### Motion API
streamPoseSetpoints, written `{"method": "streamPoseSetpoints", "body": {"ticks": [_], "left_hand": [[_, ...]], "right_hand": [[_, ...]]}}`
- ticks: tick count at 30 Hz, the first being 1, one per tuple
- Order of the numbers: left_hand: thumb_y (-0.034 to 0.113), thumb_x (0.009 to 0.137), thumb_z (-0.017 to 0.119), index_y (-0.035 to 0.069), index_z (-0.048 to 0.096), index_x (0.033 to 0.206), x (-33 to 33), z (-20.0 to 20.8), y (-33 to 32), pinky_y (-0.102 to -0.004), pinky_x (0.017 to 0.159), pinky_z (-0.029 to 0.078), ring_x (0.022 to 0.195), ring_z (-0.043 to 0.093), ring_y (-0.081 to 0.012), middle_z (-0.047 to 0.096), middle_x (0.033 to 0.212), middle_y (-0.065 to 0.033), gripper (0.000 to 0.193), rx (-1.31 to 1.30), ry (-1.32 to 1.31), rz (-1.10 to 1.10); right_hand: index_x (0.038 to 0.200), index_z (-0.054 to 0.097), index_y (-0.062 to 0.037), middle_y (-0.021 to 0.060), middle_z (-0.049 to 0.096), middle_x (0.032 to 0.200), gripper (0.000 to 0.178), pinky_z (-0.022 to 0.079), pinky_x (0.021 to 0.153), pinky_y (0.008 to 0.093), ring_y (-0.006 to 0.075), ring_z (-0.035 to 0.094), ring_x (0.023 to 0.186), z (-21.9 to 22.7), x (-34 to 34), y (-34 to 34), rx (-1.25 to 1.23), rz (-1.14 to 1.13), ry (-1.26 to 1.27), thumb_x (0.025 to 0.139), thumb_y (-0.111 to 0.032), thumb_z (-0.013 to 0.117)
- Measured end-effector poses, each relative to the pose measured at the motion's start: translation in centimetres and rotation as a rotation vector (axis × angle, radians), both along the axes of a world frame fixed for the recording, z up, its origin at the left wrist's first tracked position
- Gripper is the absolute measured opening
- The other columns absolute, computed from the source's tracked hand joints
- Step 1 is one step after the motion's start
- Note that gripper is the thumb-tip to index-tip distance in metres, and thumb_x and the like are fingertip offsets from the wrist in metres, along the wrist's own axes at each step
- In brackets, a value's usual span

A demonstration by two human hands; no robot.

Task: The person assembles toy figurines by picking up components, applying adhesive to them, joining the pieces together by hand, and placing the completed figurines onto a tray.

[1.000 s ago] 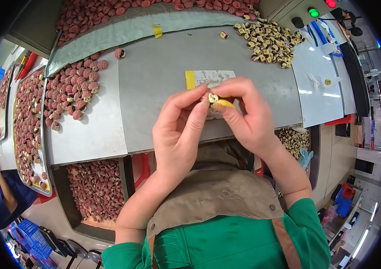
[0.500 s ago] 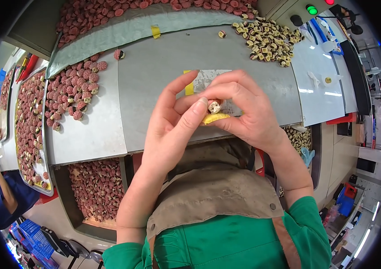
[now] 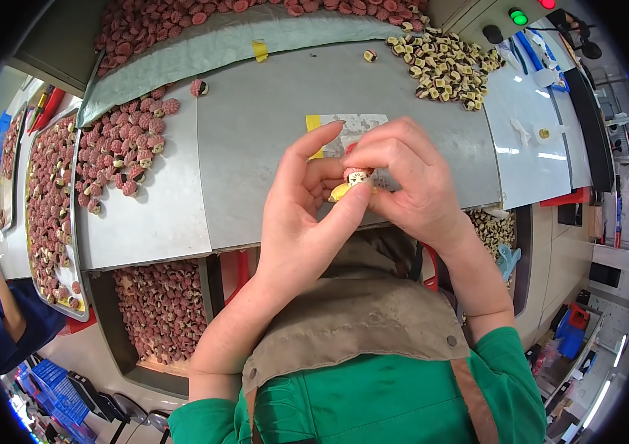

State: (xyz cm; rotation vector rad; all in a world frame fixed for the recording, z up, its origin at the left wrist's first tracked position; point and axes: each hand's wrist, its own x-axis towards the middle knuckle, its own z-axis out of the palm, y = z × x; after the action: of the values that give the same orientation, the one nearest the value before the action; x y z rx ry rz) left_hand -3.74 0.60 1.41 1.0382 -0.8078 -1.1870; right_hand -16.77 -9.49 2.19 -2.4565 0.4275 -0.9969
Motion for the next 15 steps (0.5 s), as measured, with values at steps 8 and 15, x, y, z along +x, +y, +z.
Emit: {"method": "streamPoseSetpoints", "body": {"ticks": [8, 15], "left_hand": [[0.018, 0.097, 0.051, -0.001, 0.036, 0.135, 0.6, 0.7, 0.0, -0.0294, 0.091, 0.045, 0.102, 0.059, -0.0159, 0.063, 0.107, -0.0125, 0.045, 0.036, 0.251, -0.08], [0.024, 0.098, 0.049, 0.001, 0.039, 0.135, 1.2, 0.4, -0.6, -0.0303, 0.087, 0.049, 0.101, 0.059, -0.0157, 0.059, 0.109, -0.011, 0.045, 0.081, 0.264, -0.12]], "right_hand": [[0.102, 0.06, -0.0064, 0.0072, 0.061, 0.097, 0.033, 0.049, 0.075, 0.0322, 0.0223, 0.059, 0.085, 1.1, -0.9, 0.4, 0.221, 0.084, 0.067, 0.075, -0.021, 0.075], [0.104, 0.06, -0.004, 0.0093, 0.06, 0.1, 0.026, 0.047, 0.08, 0.0317, 0.021, 0.058, 0.089, 1.5, -1.0, 0.6, 0.371, 0.08, 0.052, 0.08, -0.01, 0.068]]}}
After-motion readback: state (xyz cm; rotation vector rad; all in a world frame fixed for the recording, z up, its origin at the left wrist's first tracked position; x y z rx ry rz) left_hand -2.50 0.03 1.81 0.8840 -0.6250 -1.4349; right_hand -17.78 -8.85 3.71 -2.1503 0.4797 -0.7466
